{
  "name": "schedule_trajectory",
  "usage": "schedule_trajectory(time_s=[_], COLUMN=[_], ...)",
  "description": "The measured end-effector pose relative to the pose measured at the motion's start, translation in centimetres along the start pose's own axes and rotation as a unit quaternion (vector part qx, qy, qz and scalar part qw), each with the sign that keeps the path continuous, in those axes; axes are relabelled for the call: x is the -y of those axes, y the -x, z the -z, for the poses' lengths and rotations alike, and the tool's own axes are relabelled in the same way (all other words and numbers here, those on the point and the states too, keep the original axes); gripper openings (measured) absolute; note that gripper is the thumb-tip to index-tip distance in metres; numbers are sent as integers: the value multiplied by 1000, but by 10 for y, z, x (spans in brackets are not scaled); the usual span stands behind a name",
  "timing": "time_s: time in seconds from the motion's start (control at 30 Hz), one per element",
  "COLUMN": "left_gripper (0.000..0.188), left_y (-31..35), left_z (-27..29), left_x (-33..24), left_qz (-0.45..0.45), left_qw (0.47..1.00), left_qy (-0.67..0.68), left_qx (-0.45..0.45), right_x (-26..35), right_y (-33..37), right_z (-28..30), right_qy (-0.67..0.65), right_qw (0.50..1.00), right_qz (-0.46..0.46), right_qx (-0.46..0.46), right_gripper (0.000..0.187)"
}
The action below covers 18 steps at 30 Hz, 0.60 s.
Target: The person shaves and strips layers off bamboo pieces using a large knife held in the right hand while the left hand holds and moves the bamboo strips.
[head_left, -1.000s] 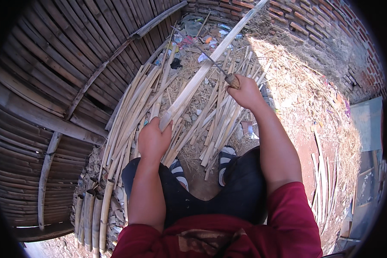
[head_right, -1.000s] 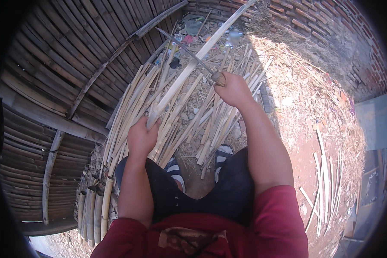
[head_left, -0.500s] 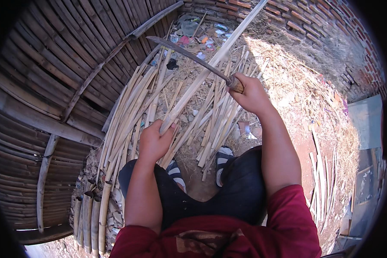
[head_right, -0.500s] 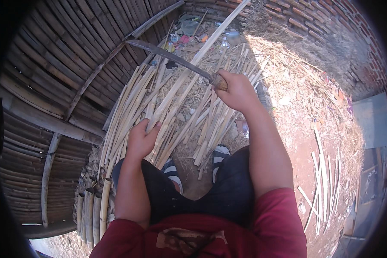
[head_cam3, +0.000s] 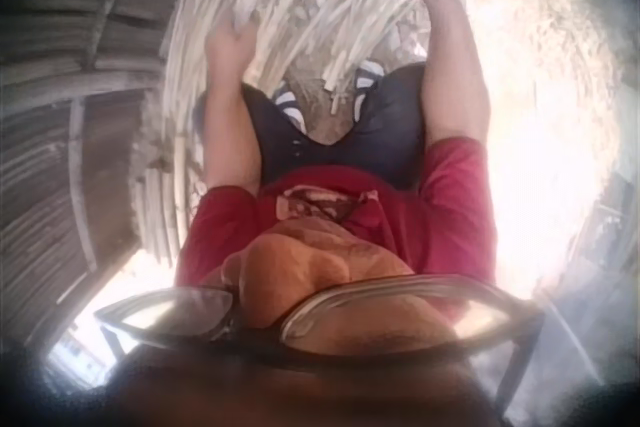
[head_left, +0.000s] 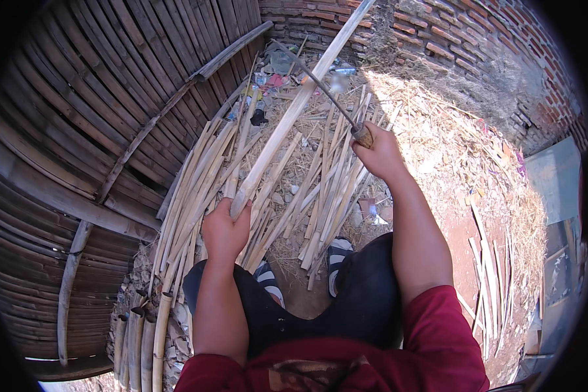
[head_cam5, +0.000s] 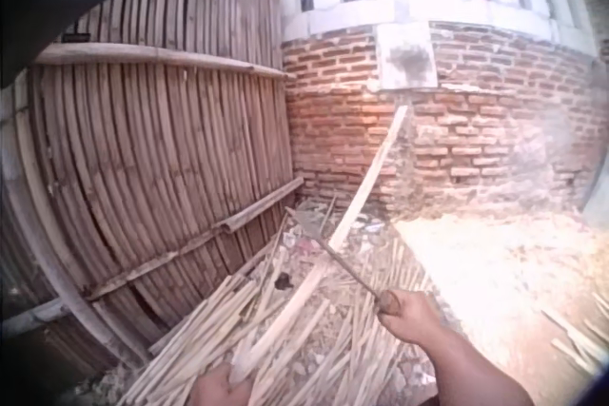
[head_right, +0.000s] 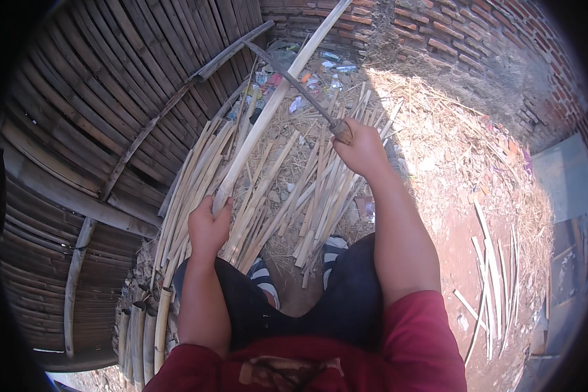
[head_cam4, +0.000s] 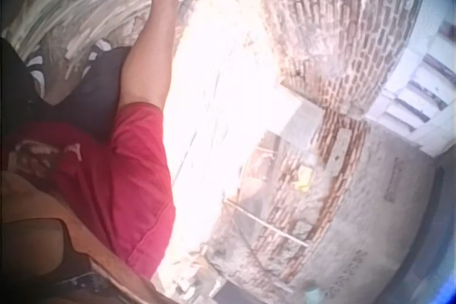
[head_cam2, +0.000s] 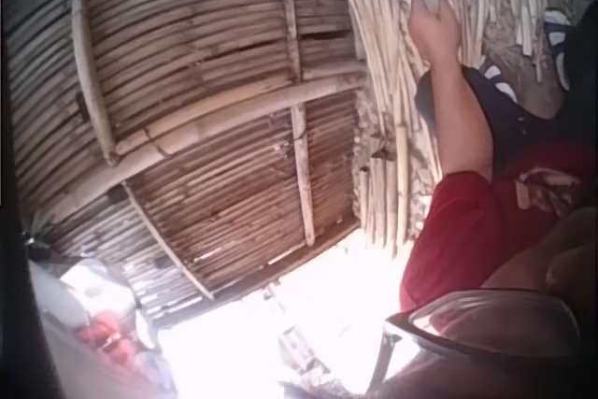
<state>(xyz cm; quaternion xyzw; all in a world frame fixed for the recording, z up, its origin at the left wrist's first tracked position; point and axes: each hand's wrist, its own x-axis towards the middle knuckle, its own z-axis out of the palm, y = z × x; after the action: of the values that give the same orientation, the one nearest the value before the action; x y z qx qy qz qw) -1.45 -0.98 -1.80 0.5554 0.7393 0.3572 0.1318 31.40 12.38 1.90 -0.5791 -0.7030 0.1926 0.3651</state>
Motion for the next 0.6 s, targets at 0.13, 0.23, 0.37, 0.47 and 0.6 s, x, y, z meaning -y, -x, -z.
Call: schedule_trajectory(time_s=[0.13, 0.23, 0.37, 0.47, 0.6], left_gripper=[36, 35, 32, 31, 37], left_y=[1, 4, 8, 6, 7], left_z=[-1, -7, -8, -7, -8], left_x=[-8, -7, -7, -5, -11], left_qz=[-2, -27, -52, -63, -53], left_qw=[1000, 1000, 998, 996, 991], left_qy=[3, 8, -43, -57, -105], left_qx=[3, 7, 17, 16, 58], right_x=[26, 38, 41, 43, 39], right_y=[17, 23, 23, 22, 23], right_z=[-12, -28, -31, -32, -39], right_qy=[-67, -225, -359, -411, -384], right_qw=[987, 959, 921, 902, 917], right_qz=[54, 90, 52, -2, -29], right_qx=[132, 150, 140, 130, 102], right_gripper=[29, 30, 31, 31, 32])
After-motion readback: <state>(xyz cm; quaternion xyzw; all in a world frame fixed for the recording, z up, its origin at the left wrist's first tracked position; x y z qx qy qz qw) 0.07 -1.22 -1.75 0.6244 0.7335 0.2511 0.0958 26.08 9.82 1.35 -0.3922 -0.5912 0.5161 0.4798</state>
